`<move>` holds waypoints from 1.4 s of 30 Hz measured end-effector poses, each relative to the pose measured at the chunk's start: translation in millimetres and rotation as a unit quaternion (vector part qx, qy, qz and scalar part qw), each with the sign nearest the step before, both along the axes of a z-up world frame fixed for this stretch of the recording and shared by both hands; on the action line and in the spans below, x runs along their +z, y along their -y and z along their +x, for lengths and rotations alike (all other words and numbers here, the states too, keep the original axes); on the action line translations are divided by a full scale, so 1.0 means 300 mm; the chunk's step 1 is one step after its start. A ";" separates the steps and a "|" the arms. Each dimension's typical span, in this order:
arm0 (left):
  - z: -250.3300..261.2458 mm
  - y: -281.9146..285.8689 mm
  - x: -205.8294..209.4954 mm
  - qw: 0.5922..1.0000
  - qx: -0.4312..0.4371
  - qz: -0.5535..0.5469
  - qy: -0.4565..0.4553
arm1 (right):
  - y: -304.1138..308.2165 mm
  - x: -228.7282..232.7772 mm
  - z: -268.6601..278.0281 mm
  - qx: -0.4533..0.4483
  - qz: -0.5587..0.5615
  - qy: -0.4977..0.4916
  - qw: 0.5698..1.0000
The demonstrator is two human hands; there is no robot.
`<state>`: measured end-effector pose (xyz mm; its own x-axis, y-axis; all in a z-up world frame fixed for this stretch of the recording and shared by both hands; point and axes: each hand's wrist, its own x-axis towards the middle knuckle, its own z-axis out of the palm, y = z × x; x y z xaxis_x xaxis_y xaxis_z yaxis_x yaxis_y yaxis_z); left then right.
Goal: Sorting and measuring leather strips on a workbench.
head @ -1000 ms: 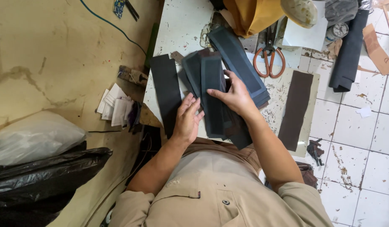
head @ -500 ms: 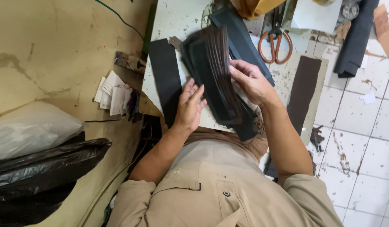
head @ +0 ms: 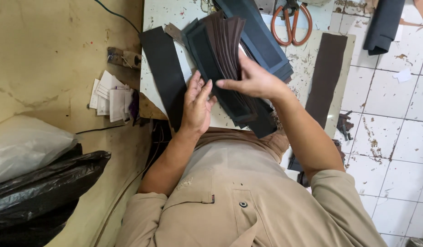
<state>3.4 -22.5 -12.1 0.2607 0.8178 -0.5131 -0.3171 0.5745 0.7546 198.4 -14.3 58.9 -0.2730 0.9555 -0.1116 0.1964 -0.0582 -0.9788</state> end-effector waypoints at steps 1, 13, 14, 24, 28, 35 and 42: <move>0.002 -0.001 -0.002 1.000 -0.002 0.001 0.007 | 0.003 -0.016 -0.005 0.004 0.016 0.054 0.998; -0.109 -0.047 0.077 0.833 -0.091 0.476 -0.268 | 0.094 0.039 -0.126 0.011 0.117 0.597 0.793; -0.119 -0.064 0.095 0.741 -0.081 0.540 -0.390 | 0.113 -0.057 -0.130 -0.024 0.212 0.646 0.733; -0.121 -0.117 0.254 0.495 -0.205 0.699 -0.474 | 0.188 -0.146 -0.079 -0.098 0.312 0.625 0.709; -0.101 -0.165 0.217 0.449 -0.210 0.709 -0.502 | 0.214 -0.139 -0.008 -0.054 0.228 0.587 0.775; -0.093 -0.235 0.173 0.490 -0.163 0.734 -0.442 | 0.266 -0.071 0.057 -0.047 0.157 0.493 0.854; -0.106 -0.266 0.117 0.530 -0.204 0.707 -0.421 | 0.292 -0.070 0.036 -0.052 0.196 0.524 0.827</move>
